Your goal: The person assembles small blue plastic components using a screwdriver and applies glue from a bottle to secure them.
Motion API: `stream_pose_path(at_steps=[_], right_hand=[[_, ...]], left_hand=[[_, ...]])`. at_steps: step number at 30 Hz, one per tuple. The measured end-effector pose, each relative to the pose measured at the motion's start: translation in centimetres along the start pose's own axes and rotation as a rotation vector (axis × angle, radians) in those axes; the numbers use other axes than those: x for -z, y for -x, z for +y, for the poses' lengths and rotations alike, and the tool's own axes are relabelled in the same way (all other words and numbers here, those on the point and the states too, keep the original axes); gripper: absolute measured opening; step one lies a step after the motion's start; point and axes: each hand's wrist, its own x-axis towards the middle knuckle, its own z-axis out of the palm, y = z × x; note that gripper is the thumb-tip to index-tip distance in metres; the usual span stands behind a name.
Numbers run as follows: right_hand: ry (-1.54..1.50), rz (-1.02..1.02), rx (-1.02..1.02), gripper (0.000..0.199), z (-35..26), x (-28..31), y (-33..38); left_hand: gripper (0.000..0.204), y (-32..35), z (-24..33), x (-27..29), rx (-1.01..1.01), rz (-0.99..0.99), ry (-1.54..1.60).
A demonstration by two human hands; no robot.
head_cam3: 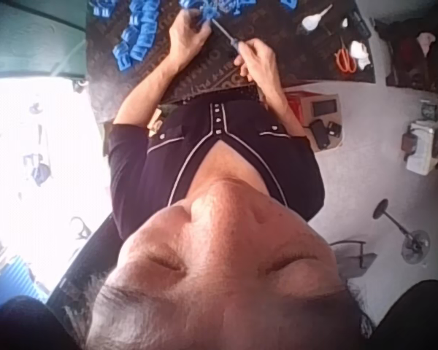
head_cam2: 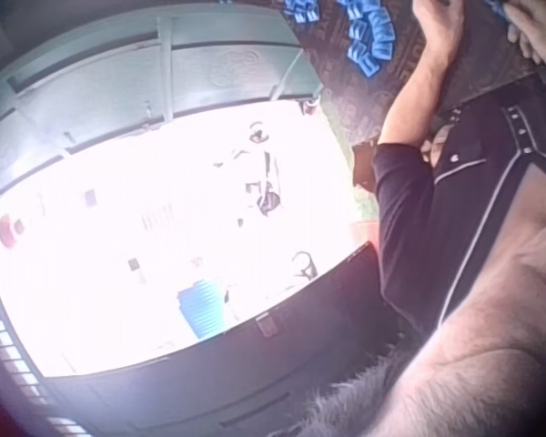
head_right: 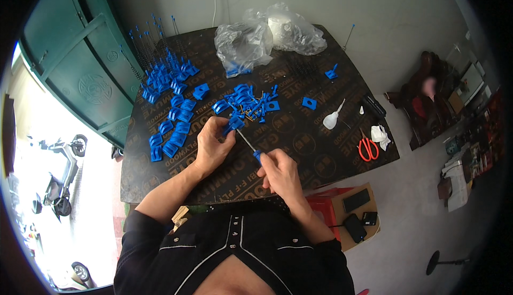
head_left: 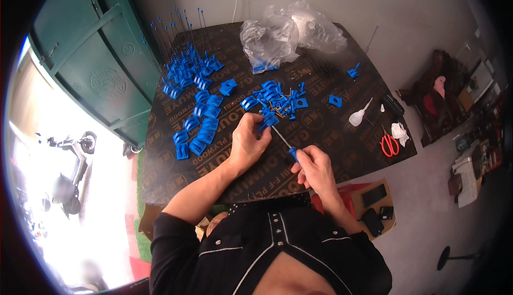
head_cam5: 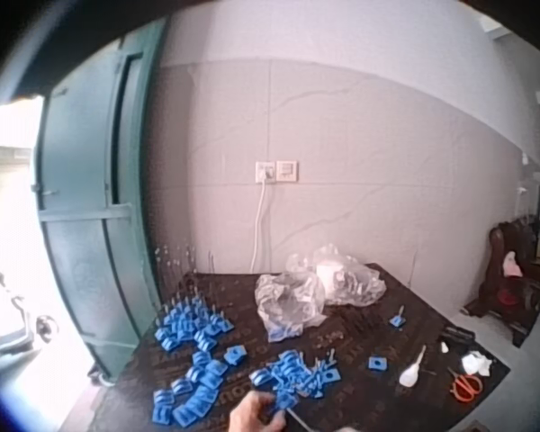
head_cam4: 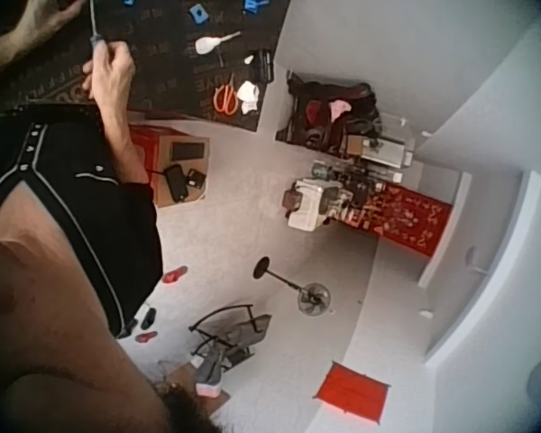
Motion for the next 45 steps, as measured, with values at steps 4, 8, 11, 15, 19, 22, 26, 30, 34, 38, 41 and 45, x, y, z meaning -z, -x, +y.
stream_pose_path(at_steps=[4, 8, 11, 15, 19, 22, 26, 30, 34, 38, 41, 45], right_hand=[[0.116, 0.033, 0.178, 0.021, 1.7, 0.0, -0.8], [-0.246, -0.121, 0.16, 0.017, 1.9, 0.2, -0.4], [-0.552, -0.345, 0.159, 0.028, 2.1, 0.9, -0.4], [-0.643, -0.392, 0.173, 0.04, 2.3, 1.1, -0.3], [-0.515, -0.296, 0.312, 0.042, 3.8, 1.0, -0.3], [-0.384, -0.17, 0.406, 0.039, 3.4, 0.2, 0.3], [-0.188, -0.001, 0.547, 0.031, 3.5, -0.4, 0.7], [-0.015, 0.059, 0.543, 0.025, 4.1, 0.5, 0.8], [0.242, 0.295, 0.64, 0.017, 4.1, 0.9, 0.7], [0.383, 0.387, 0.784, 0.023, 4.0, 1.0, -0.1], [0.428, 0.361, 0.85, 0.033, 3.5, 0.7, 0.2], [0.336, 0.233, 0.667, 0.03, 3.6, 0.6, 0.7]], left_hand=[[0.023, -0.1, -0.2, -0.1, 0.039, -0.013, 0.019], [0.024, -0.5, -0.7, 0.1, 0.071, 0.036, 0.076], [0.023, -0.9, -1.5, 0.2, 0.043, 0.096, 0.108], [0.023, -1.2, -1.0, 0.8, 0.034, 0.104, 0.064], [0.023, -1.2, -1.0, 0.6, 0.026, 0.107, 0.086], [0.023, -1.1, -0.9, 0.6, 0.031, 0.106, 0.088], [0.024, -1.0, -1.0, 0.6, 0.021, 0.1, 0.105], [0.023, -0.9, -0.4, 0.7, 0.049, 0.095, 0.098], [0.023, -0.7, -0.7, 0.2, 0.032, 0.097, 0.134], [0.023, -0.6, -0.8, 0.2, -0.012, 0.105, 0.066], [0.023, -0.7, -0.9, 0.2, 0.004, 0.105, 0.056], [0.024, -0.9, -1.0, 0.4, 0.003, 0.131, 0.058]])
